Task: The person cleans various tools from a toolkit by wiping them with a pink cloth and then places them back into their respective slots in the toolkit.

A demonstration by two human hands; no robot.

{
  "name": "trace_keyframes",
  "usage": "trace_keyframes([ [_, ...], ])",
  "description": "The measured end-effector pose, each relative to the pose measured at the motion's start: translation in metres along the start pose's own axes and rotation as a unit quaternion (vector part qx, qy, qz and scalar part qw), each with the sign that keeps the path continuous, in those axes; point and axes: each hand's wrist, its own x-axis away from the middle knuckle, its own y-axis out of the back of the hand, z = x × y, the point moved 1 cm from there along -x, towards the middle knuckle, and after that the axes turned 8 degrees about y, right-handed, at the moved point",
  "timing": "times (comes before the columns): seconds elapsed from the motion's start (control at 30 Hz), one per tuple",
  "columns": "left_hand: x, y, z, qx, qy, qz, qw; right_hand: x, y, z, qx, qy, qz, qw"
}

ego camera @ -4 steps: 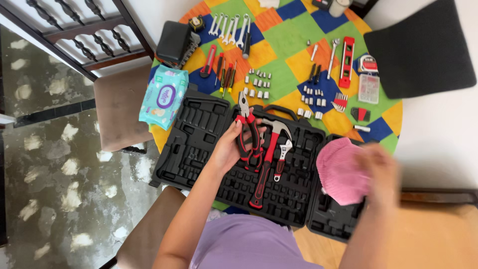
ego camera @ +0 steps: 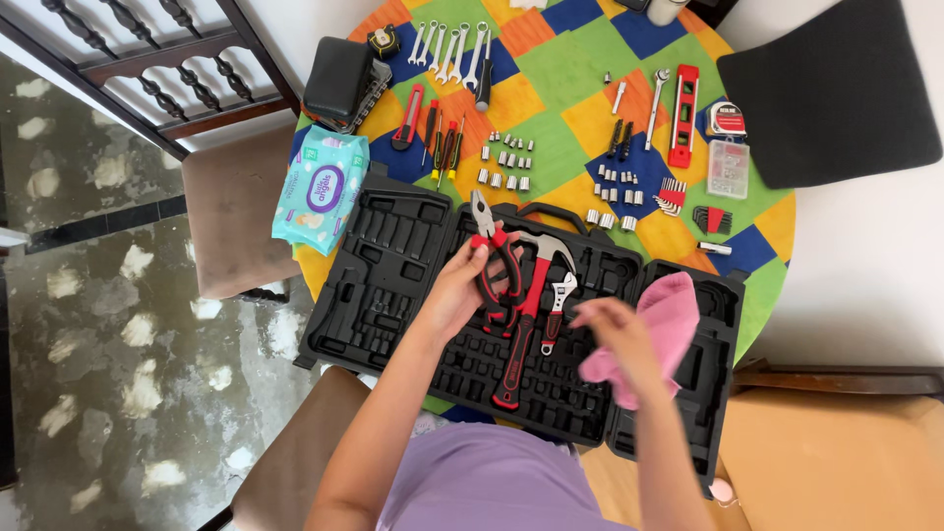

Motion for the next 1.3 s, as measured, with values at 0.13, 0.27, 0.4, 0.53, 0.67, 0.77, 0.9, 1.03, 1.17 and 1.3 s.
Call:
trace_keyframes([
  [0.13,-0.004,0.029,0.023,-0.042,0.037,-0.044,0.997,-0.005,-0.069,-0.024,-0.048,0.142,0.099,0.984],
  [0.27,0.007,0.061,0.046,-0.104,0.046,-0.048,0.992,0.006,-0.108,-0.032,-0.168,-0.019,0.129,0.977],
  [0.4,0.023,0.094,0.071,-0.079,0.054,-0.043,0.994,0.006,-0.117,-0.065,-0.210,-0.049,0.135,0.967],
  [0.53,0.034,0.110,0.074,-0.332,0.066,-0.134,0.931,0.012,-0.113,-0.096,-0.202,-0.056,0.157,0.965],
  [0.67,0.073,0.067,0.050,-0.685,-0.206,-0.163,0.680,0.014,-0.108,-0.105,-0.189,-0.074,0.177,0.963],
  [0.77,0.071,0.046,0.038,-0.863,-0.288,-0.057,0.410,0.012,-0.102,-0.099,-0.154,-0.032,0.210,0.965],
  [0.9,0.049,0.060,0.048,-0.806,-0.259,0.020,0.532,0.016,-0.094,-0.066,-0.147,-0.030,0.183,0.971],
  [1.03,0.002,0.091,0.059,-0.570,-0.086,-0.117,0.809,0.000,-0.065,-0.034,-0.155,0.023,0.128,0.979],
  [1.17,-0.055,0.147,0.060,-0.474,0.059,-0.194,0.857,-0.004,-0.043,-0.036,-0.169,0.035,0.034,0.984],
  [1.3,-0.104,0.199,0.080,-0.520,0.024,-0.186,0.833,0.001,-0.037,-0.045,-0.188,0.044,0.018,0.981],
])
